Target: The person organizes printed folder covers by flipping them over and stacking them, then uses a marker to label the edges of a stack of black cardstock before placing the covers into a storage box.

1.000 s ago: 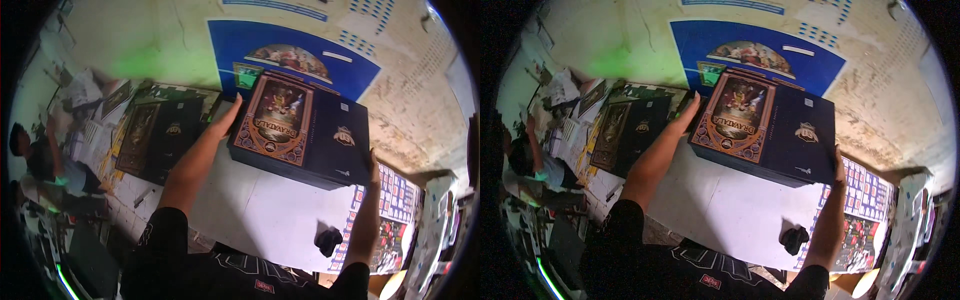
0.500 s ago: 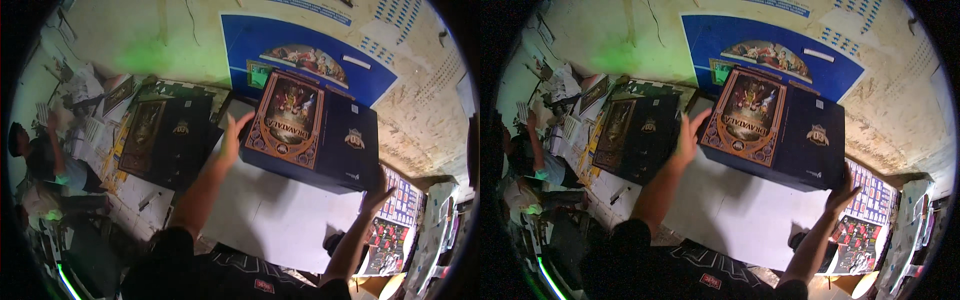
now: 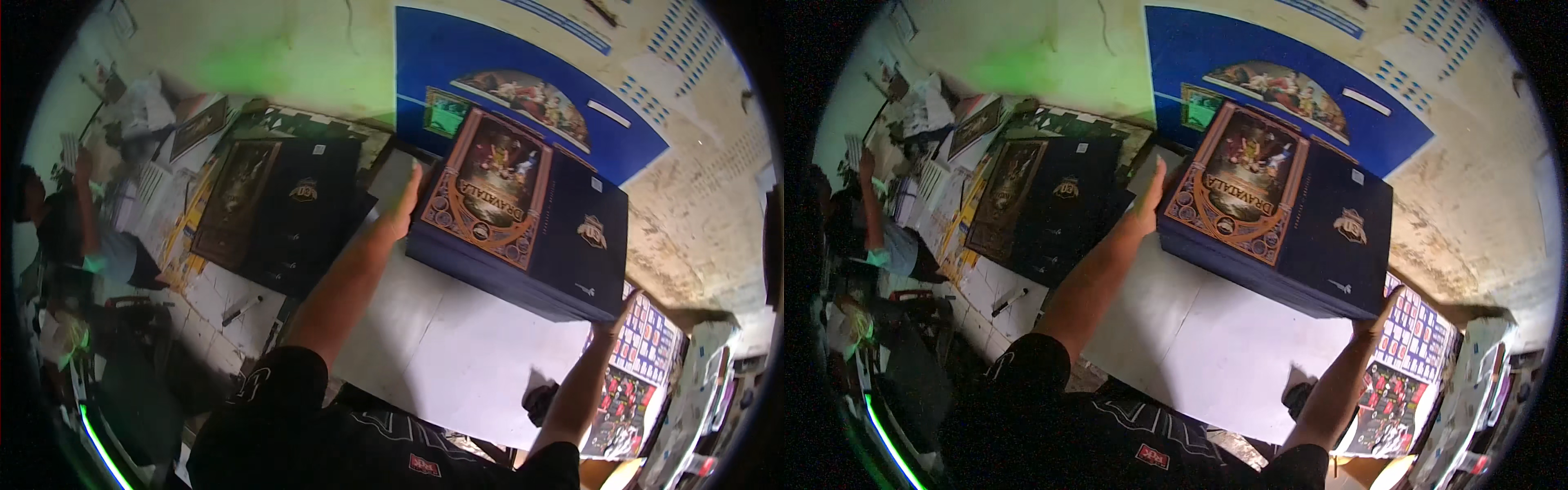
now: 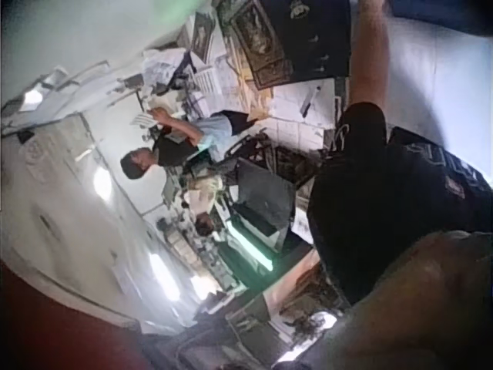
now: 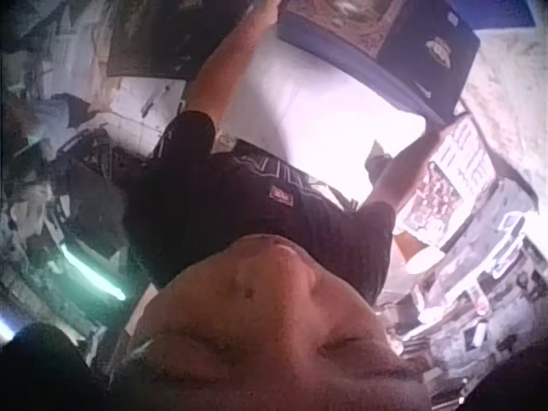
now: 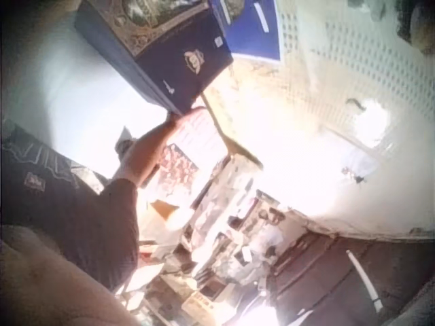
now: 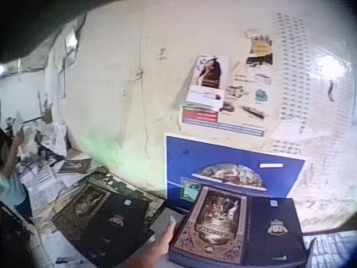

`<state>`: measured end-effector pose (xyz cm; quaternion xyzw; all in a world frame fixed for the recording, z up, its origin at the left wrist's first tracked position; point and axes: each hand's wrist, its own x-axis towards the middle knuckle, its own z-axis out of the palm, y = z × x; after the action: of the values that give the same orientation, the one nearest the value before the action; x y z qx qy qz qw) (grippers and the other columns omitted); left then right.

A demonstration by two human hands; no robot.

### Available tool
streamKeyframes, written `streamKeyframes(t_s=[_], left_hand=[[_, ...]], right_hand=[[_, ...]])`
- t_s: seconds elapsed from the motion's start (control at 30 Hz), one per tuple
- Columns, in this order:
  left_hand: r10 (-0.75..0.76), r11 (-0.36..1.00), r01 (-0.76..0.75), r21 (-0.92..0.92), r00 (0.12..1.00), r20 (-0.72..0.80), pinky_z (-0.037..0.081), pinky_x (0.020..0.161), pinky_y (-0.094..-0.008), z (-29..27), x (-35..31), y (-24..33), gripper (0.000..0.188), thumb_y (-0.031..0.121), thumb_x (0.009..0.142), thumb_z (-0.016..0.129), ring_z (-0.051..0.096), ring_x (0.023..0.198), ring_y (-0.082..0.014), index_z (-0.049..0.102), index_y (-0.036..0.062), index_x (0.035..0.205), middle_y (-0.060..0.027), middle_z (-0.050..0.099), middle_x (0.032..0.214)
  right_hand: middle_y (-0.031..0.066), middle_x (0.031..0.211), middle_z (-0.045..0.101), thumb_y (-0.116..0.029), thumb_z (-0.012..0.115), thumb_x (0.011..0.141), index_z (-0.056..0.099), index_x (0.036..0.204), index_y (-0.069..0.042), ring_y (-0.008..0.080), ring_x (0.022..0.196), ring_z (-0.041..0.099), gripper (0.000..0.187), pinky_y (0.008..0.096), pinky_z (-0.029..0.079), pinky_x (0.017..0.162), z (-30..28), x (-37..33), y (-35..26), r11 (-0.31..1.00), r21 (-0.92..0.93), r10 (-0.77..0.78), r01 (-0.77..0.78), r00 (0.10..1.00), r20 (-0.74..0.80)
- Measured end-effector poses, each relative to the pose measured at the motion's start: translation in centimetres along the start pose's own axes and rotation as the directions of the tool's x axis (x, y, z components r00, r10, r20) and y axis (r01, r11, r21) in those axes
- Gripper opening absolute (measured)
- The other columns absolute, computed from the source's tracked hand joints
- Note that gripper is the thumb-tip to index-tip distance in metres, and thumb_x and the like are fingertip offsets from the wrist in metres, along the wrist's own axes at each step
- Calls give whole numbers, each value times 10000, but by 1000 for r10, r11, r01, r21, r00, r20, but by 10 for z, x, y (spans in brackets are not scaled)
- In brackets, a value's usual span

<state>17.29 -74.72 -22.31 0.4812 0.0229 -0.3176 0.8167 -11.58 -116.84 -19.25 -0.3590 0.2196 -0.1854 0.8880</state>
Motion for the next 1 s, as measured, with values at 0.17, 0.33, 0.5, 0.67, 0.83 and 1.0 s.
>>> streamKeyframes(t_s=[0.17, 0.33, 0.5, 0.67, 0.83, 1.0], left_hand=[[-41, 995, 36, -96, 998, -50, 547, 846, -449, 5, 4, -13, 738, 712, 858, 475, 622, 1054, -262, 563, 116, 1284, -130, 611, 1211], [222, 974, -224, 37, 973, 56, 567, 791, -398, -62, 30, -22, 706, 694, 875, 463, 656, 965, -234, 582, 113, 1258, -104, 640, 1159], [51, 997, -49, -54, 998, 42, 526, 867, -382, 36, -11, -2, 828, 751, 873, 365, 642, 990, -240, 535, 70, 1311, -116, 637, 1149], [557, 824, -567, -6, 812, -176, 442, 954, -364, 36, -54, -45, 781, 654, 952, 213, 618, 1003, -267, 554, 14, 1241, -124, 643, 1123], [946, 313, -661, 682, 155, -284, 444, 792, -358, 50, -50, -43, 685, 476, 1020, 160, 593, 859, -281, 608, -19, 869, -155, 629, 906], [930, 356, -583, 730, 139, -341, 409, 871, -354, 52, -41, -61, 874, 602, 976, 14, 591, 863, -254, 628, -14, 892, -129, 632, 887]], right_hand=[[130, 1440, 440, -717, 302, 912, 381, 1425, -17, 293, 1289, 447, 872, 442, 350, 1088, -3, -6, 5, 992, -116, -32, 39, 998, 59], [128, 1435, 448, -700, 247, 931, 389, 1426, -36, 292, 1311, 430, 841, 450, 331, 1102, 24, 15, 22, 999, 22, -37, 33, 984, 173], [139, 1471, 399, -693, 230, 936, 358, 1448, -55, 314, 1333, 398, 828, 475, 309, 1113, -28, 5, -1, 991, -76, -90, 112, 965, 247], [166, 1514, 311, -682, 259, 938, 256, 1481, -23, 326, 1376, 320, 854, 543, 246, 1125, -15, -19, 38, 914, -168, -404, 370, 867, -290], [209, 1372, 414, -661, 255, 952, 363, 1361, 4, 327, 1249, 444, 788, 527, 319, 1088, -19, -1, 64, 653, -429, -749, 624, 449, -488], [160, 1042, 598, -686, 219, 944, 579, 1040, -10, 277, 981, 579, 771, 471, 446, 929, -22, 9, 52, 555, -438, -824, 707, 396, -404]])
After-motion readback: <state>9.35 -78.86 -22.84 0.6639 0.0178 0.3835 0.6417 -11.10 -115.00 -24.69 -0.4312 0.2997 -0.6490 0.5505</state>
